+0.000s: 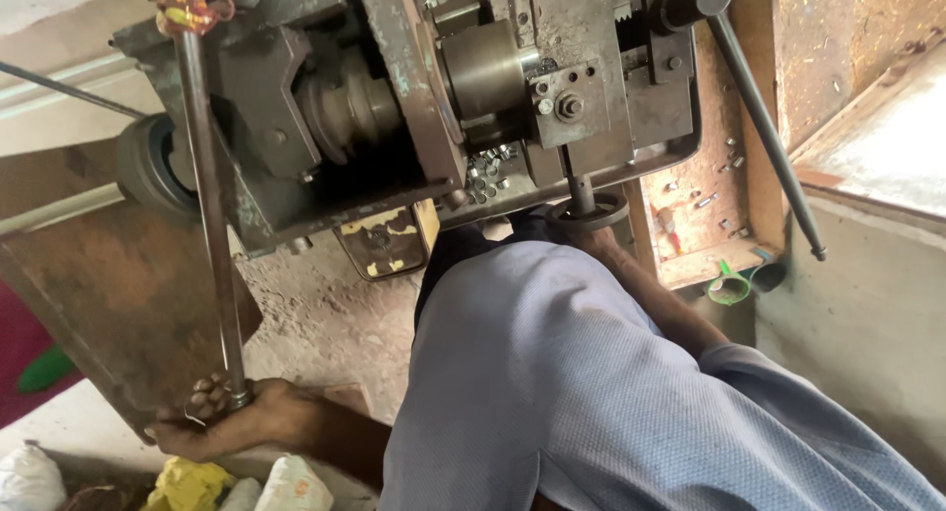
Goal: The person operates an industrial metal fabrication machine by turning a manual wheel and pulling a long lever to process metal rings.
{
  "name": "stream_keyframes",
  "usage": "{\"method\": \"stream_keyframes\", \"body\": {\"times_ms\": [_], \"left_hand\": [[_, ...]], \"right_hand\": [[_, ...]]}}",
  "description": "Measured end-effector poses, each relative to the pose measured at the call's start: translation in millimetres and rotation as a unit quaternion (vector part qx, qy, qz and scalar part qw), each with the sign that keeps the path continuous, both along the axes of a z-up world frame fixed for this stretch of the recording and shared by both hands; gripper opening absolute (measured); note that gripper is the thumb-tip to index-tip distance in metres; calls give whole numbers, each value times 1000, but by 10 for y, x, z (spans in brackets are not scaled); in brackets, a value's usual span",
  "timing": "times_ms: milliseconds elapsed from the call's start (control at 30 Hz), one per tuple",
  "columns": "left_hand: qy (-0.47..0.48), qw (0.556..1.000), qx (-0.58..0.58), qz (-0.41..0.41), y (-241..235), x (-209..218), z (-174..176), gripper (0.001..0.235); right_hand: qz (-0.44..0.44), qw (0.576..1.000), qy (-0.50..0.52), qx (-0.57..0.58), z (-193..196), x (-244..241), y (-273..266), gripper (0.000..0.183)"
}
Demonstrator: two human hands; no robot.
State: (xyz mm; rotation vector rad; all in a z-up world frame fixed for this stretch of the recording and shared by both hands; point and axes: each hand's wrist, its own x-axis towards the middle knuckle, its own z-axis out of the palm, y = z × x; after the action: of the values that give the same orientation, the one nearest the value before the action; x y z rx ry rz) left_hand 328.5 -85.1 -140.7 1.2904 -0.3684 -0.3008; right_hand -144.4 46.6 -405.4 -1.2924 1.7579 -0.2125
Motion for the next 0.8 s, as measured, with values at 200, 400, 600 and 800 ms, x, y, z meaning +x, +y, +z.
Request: {"method": "stream_keyframes", "body": {"times_ms": [200,400,600,800], "left_hand": [[-10,1000,14,26,-224,287,-18,33],[15,999,9,38,-237,320,-34,31],[32,999,0,34,-256,321,-22,30],[36,999,0,31,-257,287,1,28]], "right_hand": [[-76,994,-7,82,-30,40,-13,37],[15,995,47,-91,73,144,-64,46],[27,989,43,136,418,229,-251,47],[-239,936,-219,136,840,86,46,51]]}}
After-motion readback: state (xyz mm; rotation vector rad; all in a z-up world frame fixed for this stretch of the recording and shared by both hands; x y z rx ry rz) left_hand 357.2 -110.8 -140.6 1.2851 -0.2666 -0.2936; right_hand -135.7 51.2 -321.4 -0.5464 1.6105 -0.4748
